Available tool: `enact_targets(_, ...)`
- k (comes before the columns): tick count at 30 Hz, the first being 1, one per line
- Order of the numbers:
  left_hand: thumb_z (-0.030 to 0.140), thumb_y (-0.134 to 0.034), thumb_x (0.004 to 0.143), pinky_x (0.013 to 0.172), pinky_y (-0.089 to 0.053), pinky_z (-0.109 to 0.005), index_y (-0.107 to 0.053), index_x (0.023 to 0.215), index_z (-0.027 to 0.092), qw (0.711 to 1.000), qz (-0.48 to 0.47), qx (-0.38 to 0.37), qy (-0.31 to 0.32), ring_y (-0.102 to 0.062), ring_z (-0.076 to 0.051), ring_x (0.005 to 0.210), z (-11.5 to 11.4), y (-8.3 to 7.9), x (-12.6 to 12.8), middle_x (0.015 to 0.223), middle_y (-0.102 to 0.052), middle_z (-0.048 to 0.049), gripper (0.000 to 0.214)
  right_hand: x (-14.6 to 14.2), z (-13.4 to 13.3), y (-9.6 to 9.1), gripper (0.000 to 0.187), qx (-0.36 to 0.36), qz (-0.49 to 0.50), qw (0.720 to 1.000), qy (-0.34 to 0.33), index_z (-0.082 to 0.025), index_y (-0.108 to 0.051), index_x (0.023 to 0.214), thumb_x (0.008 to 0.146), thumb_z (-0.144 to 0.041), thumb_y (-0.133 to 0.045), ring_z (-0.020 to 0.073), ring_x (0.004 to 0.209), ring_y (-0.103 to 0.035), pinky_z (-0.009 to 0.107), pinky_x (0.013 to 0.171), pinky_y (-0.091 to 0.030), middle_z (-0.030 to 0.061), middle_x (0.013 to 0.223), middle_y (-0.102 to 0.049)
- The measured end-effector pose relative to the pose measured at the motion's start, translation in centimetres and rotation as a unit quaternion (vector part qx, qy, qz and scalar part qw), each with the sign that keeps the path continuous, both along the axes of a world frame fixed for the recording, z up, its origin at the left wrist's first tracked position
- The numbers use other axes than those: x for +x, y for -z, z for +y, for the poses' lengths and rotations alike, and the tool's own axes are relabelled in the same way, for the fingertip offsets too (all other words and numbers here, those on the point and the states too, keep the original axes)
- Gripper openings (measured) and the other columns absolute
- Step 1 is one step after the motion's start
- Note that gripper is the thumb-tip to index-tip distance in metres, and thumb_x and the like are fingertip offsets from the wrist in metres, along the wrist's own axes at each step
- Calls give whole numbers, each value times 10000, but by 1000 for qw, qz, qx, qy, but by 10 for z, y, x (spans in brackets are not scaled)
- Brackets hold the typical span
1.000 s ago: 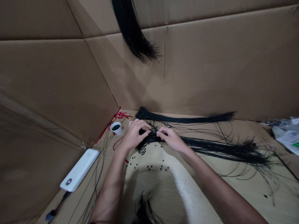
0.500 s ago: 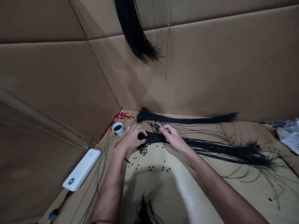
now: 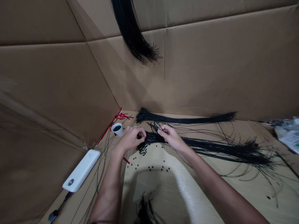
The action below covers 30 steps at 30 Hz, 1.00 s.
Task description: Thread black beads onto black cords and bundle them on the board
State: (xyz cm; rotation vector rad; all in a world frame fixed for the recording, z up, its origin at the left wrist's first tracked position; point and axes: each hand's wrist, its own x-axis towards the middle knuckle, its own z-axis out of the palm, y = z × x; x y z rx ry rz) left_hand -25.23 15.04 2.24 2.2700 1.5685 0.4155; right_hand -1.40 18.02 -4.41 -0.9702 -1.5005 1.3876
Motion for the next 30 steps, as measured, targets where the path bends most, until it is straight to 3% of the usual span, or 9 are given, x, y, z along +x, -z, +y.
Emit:
enact_targets(4,154,-592,864,789,-504,-304,-786,1049,225,998,-62,-22,2,-704,-192,889,-3,-3,3,982,-777,-26,277,-2,0,3,334,19,2,1000,0,-233,-590,827,862,-544,-707,171,714,-466,301,673,-353,-35,753,-512)
enact_targets(9,220,-598,891,707,-493,-284,-824,980,226,994,-68,-87,10,-688,-177,793,-2,4,1,931,-758,-33,244,-7,-1,6,318,32,5,999,-11,-233,-597,842,875,-536,-688,185,752,-515,316,727,-384,-33,771,-550)
enact_targets(12,306,-690,878,704,-509,-270,-815,978,225,991,-73,-113,21,-696,-177,789,0,10,-1,900,-756,-21,179,-8,-2,7,300,32,1,999,-11,-233,-597,850,888,-521,-669,189,750,-526,322,732,-389,-31,773,-556)
enact_targets(16,395,-847,776,651,-459,-260,-815,987,237,992,-66,-108,19,-653,-174,752,4,17,2,832,-712,2,266,-8,-2,8,276,33,-8,999,-19,-230,-599,851,905,-495,-652,198,756,-554,332,743,-399,-22,779,-583)
enact_targets(19,366,-833,797,645,-412,-264,-832,895,250,993,-58,-96,31,-603,-159,715,4,18,7,772,-668,14,151,-7,-1,9,273,37,-13,999,-25,-231,-595,854,911,-492,-651,199,752,-563,331,737,-405,-20,780,-593)
enact_targets(22,309,-747,866,644,-403,-266,-817,826,238,994,-59,-87,42,-578,-146,684,0,10,11,735,-654,14,108,-7,-2,8,281,44,-17,998,-27,-232,-589,855,926,-499,-642,200,759,-572,329,743,-416,-18,784,-604)
enact_targets(25,274,-695,899,667,-432,-265,-802,864,229,994,-80,-60,49,-605,-149,730,-6,-8,14,824,-685,-4,121,-7,-6,2,290,61,-24,997,-41,-229,-631,881,959,-508,-638,205,795,-588,335,783,-426,-2,826,-662)
enact_targets(30,337,-690,954,711,-470,-282,-797,913,219,987,-151,-4,57,-625,-162,781,-12,-33,15,874,-706,-24,164,-6,-15,-14,375,80,-27,992,-98,-218,-699,866,1005,-556,-612,205,779,-592,333,781,-429,13,796,-690)
